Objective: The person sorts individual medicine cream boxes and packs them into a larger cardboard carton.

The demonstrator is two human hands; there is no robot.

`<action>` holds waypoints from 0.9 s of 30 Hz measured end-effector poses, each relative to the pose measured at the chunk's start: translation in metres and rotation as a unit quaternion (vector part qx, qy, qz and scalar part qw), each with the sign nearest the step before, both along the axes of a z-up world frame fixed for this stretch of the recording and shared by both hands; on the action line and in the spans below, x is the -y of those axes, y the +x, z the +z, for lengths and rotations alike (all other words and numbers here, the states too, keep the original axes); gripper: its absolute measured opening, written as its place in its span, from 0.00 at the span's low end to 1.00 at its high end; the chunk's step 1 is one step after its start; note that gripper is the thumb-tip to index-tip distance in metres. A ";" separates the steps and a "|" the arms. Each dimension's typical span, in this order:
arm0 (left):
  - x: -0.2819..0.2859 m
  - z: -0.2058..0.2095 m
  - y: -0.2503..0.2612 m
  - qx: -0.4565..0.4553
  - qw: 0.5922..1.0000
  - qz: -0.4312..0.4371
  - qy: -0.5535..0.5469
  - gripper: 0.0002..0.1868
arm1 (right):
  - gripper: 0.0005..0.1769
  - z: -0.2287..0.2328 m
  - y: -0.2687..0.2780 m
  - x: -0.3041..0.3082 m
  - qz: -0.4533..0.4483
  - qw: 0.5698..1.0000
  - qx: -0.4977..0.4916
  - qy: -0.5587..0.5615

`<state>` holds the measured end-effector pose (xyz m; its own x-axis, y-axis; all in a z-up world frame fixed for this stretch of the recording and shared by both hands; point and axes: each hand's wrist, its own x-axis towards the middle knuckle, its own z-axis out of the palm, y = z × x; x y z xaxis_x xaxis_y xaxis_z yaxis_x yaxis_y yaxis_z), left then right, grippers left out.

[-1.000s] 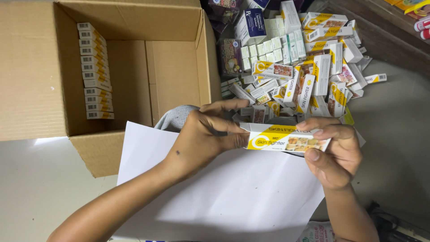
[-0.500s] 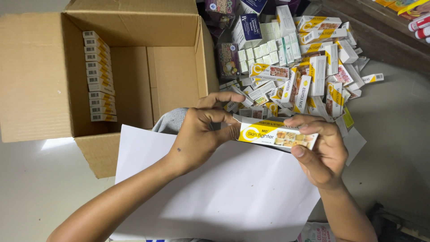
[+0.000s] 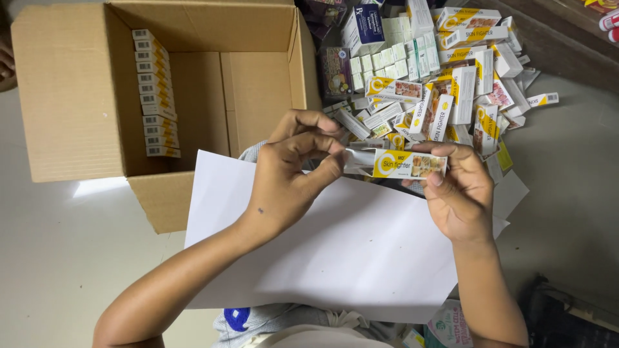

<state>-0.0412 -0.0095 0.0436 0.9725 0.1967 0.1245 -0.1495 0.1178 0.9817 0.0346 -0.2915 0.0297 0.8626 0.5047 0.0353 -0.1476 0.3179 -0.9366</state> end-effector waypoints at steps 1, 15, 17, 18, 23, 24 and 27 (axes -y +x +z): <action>0.000 0.000 0.001 -0.001 1.000 0.000 0.000 0.05 | 0.17 0.001 -0.001 0.000 0.000 1.000 -0.001 0.000; -0.001 0.010 0.002 -0.040 0.998 -0.049 -0.019 0.08 | 0.18 0.015 -0.001 -0.014 -0.027 0.999 0.040 -0.014; -0.004 0.009 -0.004 0.037 0.996 -0.040 0.069 0.10 | 0.17 0.007 0.000 -0.007 -0.028 0.999 0.046 -0.009; -0.006 0.009 -0.009 0.110 0.981 -0.033 0.155 0.13 | 0.16 0.003 -0.001 -0.003 -0.030 0.998 0.050 -0.004; -0.001 0.020 -0.005 0.037 0.989 0.016 0.141 0.15 | 0.16 0.008 -0.003 -0.014 -0.058 0.995 0.060 -0.051; -0.001 0.026 -0.003 -0.021 0.994 0.017 0.107 0.18 | 0.18 0.013 -0.002 -0.019 -0.054 0.996 0.062 -0.043; 0.001 0.020 -0.007 0.047 0.977 0.028 0.207 0.10 | 0.18 0.015 -0.004 -0.019 -0.050 0.993 0.085 -0.068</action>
